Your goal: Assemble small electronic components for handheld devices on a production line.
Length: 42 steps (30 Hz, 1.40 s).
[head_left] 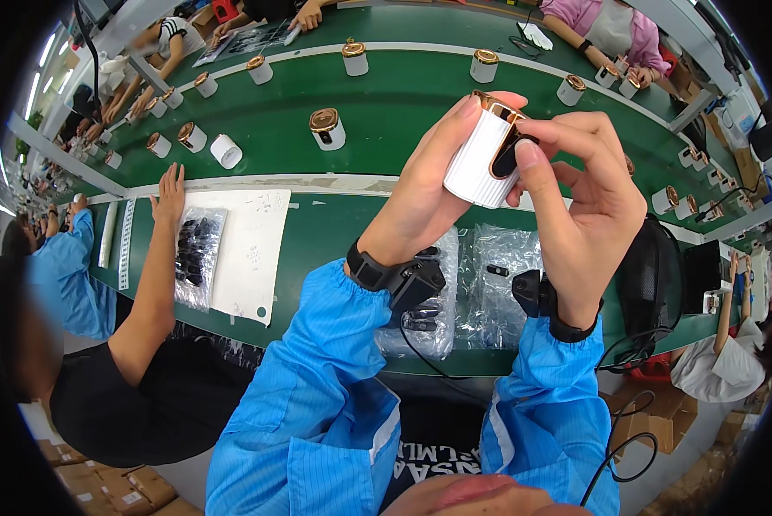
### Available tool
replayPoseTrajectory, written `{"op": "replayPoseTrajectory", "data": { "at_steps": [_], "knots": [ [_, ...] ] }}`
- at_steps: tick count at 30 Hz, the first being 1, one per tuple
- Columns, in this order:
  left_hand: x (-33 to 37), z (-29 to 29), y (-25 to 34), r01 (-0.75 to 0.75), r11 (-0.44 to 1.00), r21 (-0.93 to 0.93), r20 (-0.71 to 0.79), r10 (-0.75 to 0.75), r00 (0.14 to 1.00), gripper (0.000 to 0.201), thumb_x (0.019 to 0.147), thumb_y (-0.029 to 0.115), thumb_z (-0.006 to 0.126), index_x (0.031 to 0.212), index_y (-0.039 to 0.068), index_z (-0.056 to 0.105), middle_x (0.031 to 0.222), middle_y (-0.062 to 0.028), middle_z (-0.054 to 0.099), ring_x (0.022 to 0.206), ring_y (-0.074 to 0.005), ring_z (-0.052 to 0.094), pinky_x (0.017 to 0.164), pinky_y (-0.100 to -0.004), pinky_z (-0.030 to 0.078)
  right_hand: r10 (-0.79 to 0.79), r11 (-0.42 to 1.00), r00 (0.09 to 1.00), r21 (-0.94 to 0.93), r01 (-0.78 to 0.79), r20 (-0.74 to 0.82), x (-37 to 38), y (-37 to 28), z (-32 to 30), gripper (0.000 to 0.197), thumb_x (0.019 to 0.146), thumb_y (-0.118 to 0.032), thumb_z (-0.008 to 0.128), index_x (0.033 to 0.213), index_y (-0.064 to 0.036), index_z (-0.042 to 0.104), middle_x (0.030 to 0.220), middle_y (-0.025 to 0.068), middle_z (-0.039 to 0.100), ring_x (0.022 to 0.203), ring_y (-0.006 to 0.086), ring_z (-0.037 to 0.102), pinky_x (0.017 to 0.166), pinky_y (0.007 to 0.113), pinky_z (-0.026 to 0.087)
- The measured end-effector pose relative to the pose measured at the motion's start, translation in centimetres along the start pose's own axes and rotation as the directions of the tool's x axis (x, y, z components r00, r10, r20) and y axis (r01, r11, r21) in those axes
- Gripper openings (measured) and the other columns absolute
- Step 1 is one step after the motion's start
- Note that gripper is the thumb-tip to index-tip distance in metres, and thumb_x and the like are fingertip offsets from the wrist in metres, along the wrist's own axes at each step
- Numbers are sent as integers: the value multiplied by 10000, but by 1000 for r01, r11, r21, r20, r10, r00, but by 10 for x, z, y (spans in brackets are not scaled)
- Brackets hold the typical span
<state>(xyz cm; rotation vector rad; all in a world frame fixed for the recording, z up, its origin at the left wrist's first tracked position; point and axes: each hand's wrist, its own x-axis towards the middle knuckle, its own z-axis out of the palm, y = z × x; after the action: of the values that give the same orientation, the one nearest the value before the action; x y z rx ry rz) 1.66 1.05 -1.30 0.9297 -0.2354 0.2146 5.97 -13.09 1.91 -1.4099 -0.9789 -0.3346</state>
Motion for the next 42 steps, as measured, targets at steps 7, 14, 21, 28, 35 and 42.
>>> {"op": "replayPoseTrajectory", "data": {
  "at_steps": [7, 14, 21, 28, 35, 42],
  "knots": [
    [-1, -1, 1, -10, 999, 45, 13, 9, 1000, 647, 1109, 531, 339, 1534, 56, 449, 1229, -116, 665, 1008, -178, 673, 748, -326, 559, -10, 1000, 1000, -27, 10, -3, 1, 2, -2, 185, 910, 65, 731, 1094, 52, 730, 1029, 69, 595, 871, 136, 638, 578, 259, 575],
    [2, -1, -1, -26, 998, 57, 21, 24, 999, 643, 1111, 520, 323, 1554, 64, 419, 1202, -104, 671, 954, -177, 684, 656, -313, 565, 8, 1000, 1000, 10, -8, 9, 7, 21, -7, 286, 892, -11, 768, 1174, 7, 728, 1084, 85, 677, 956, 137, 658, 622, 255, 559],
    [1, -4, -6, -25, 987, 158, -7, 27, 1000, 612, 1106, 465, 390, 1546, 40, 422, 1156, -96, 678, 834, -180, 693, 629, -315, 580, 375, 805, 862, 342, -486, 342, 12, 22, -18, 358, 992, -120, 692, 1318, 21, 642, 1193, 94, 708, 1040, 147, 654, 852, 299, 548],
    [1, -7, -4, -212, 842, 497, 37, 223, 974, 562, 1041, 299, 641, 1479, -12, 477, 1126, -94, 683, 850, -112, 671, 638, -287, 599, 169, 961, 976, 197, -194, 136, 13, 41, -15, 329, 1024, -159, 669, 1294, 27, 654, 1133, 87, 727, 1031, 135, 660, 941, 300, 515],
    [0, -11, -7, -221, 791, 570, 50, 236, 971, 600, 1010, 295, 689, 1473, -30, 490, 1060, -84, 691, 824, -111, 664, 636, -259, 553, 204, 947, 968, 220, -233, 144, 13, 43, -16, 312, 1016, -158, 694, 1265, 26, 663, 1130, 91, 729, 1034, 134, 662, 944, 299, 515],
    [0, -21, -9, -305, 705, 641, 92, 323, 942, 596, 990, 277, 708, 1448, -45, 503, 1059, -105, 704, 875, -152, 677, 738, -298, 549, 210, 941, 960, 229, -250, 185, 13, 44, -16, 304, 1014, -154, 702, 1255, 26, 656, 1121, 88, 727, 1029, 130, 660, 935, 293, 513]
  ]
}}
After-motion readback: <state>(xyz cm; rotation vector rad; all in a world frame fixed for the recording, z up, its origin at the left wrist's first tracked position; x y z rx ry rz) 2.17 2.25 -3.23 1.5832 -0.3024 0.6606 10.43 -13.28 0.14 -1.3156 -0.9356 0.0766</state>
